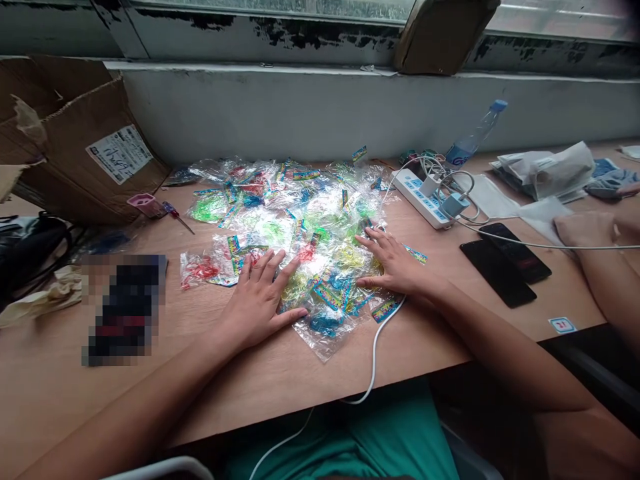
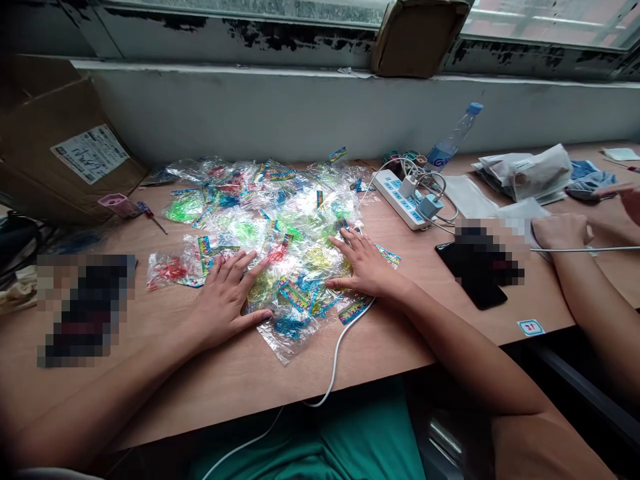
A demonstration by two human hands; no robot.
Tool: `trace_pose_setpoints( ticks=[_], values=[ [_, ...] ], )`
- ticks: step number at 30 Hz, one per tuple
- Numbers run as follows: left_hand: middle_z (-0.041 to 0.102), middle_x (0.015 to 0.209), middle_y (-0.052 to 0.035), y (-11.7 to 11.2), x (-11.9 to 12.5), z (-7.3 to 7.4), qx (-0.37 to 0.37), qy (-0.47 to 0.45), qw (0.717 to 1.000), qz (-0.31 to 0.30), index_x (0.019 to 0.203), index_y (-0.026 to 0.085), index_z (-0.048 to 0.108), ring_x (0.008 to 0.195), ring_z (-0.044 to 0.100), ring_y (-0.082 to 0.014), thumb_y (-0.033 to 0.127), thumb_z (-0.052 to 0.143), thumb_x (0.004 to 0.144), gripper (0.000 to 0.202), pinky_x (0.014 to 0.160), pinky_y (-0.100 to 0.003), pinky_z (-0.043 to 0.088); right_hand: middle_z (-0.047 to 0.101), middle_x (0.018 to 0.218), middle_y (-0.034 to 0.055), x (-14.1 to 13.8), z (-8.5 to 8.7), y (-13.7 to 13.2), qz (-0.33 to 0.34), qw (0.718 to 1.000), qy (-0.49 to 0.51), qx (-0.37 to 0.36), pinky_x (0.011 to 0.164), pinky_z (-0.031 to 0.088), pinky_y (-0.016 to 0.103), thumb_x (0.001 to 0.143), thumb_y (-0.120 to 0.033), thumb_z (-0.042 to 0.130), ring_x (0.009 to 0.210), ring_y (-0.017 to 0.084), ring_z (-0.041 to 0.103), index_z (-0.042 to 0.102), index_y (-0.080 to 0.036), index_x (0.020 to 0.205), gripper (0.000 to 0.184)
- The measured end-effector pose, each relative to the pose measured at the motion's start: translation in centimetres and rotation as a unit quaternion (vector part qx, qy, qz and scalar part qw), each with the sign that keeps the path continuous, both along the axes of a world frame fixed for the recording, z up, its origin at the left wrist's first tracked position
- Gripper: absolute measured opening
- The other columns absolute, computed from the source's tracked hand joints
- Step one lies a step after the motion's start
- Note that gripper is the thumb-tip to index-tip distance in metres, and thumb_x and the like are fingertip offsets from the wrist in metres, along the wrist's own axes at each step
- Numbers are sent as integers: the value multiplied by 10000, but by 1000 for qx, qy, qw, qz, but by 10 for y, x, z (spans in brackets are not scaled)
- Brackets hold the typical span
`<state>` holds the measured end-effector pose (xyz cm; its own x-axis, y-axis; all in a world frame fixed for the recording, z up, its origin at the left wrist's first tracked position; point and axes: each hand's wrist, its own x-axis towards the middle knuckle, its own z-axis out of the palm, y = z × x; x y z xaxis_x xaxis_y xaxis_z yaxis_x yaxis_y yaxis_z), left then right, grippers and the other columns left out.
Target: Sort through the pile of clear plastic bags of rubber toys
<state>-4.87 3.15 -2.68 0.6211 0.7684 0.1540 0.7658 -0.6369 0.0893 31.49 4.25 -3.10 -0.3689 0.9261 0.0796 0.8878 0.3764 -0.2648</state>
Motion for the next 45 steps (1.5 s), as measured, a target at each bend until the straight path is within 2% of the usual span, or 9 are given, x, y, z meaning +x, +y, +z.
trace_pose_setpoints(
  ticks=[13,24,31,45],
  values=[
    [332,1711,-146,1,-1,1,7,-3,1000,-4,1666,271,315,1606,239,-411,833,453,941,928,1316,-675,65,272,1750,180,-2,0,1,-2,1000,0,2,1325,222,623,826,-874,597,1643,398,219,360,-260,1651,1055],
    [319,1718,-153,1,-1,2,4,4,1000,-2,1668,271,306,1611,227,-404,848,402,949,927,1309,-678,89,262,1751,194,-2,0,1,7,1000,1,2,1319,241,621,858,-842,591,1647,393,209,344,-252,1656,1023],
    [309,1724,-146,1,-1,0,5,4,1000,-2,1673,282,286,1617,221,-395,848,417,946,931,1320,-660,49,262,1752,194,-2,0,0,4,1000,-5,3,1330,202,614,861,-850,578,1645,401,206,348,-233,1660,1036],
    [307,1722,-144,0,0,1,14,5,1000,-4,1672,266,295,1615,223,-408,802,471,955,912,1317,-671,66,279,1745,199,-3,-1,0,3,1000,-8,13,1328,220,610,873,-843,566,1639,403,227,349,-229,1659,1021]
  ],
)
